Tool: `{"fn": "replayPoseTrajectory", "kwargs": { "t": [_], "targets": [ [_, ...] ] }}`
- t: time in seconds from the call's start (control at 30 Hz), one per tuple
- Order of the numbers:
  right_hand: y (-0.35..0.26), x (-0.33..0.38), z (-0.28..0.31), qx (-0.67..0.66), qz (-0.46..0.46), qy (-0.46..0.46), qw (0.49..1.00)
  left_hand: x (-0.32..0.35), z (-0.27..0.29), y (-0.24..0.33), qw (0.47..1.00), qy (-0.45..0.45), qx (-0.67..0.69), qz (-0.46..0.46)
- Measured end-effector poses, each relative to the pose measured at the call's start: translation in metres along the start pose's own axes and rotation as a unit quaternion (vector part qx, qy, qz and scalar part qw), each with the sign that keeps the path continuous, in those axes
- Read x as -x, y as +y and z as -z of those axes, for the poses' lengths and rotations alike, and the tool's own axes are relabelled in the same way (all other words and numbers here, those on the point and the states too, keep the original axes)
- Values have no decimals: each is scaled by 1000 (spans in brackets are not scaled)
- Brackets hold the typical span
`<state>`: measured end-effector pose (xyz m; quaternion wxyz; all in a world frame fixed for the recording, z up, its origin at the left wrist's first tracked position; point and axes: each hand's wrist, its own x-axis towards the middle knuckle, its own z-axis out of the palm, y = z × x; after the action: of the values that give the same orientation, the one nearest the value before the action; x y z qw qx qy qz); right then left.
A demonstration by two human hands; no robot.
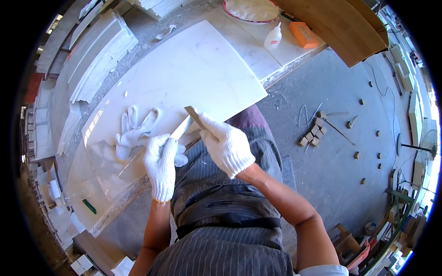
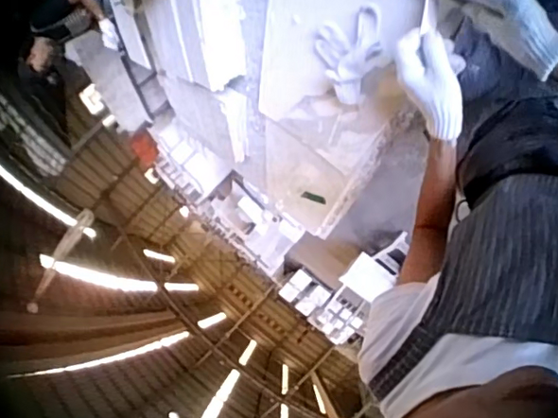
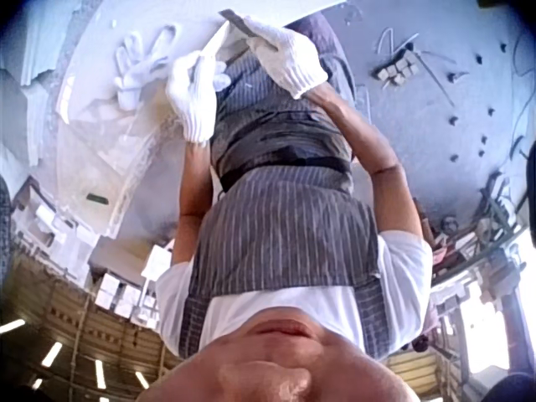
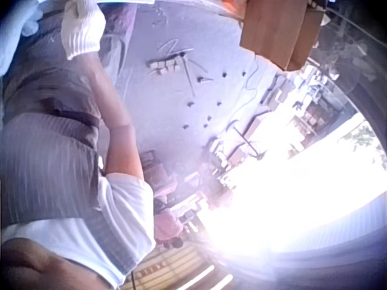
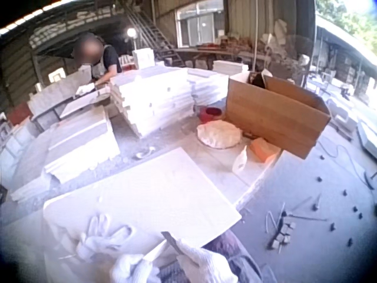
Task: The person applies adhesive from a bottle onto a white rectangular panel and spreads it evenly using a metal trowel. The person repeatedly applies adhesive and smooths the surface across the panel.
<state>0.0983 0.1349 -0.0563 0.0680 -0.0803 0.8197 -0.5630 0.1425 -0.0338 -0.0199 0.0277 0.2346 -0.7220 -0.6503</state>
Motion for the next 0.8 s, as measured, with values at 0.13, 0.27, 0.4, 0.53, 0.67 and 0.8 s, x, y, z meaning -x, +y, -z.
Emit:
{"fn": "replayPoseTrajectory", "kwargs": {
  "t": [0.13, 0.27, 0.4, 0.53, 0.67, 0.8],
  "targets": [
    [-6, 9, -10, 23, 77, 31, 996, -2, -1, -2, 1000, 0, 1, -2],
    [1, 3, -7, -8, -26, 10, 1000, -1, 2, -5, 1000, 3, 3, 1],
    [0, 16, -27, -71, 5, 31, 997, -4, 0, -6, 1000, 2, -6, -10],
    [-8, 16, -25, -81, -24, 20, 996, -4, 1, -2, 1000, -3, 7, 4],
    [-17, 12, -20, -8, 24, 15, 1000, -4, 2, -2, 1000, -8, 10, -1],
    [-8, 12, -32, -36, 52, 50, 997, -3, 3, 0, 1000, -6, 8, 9]
  ]
}}
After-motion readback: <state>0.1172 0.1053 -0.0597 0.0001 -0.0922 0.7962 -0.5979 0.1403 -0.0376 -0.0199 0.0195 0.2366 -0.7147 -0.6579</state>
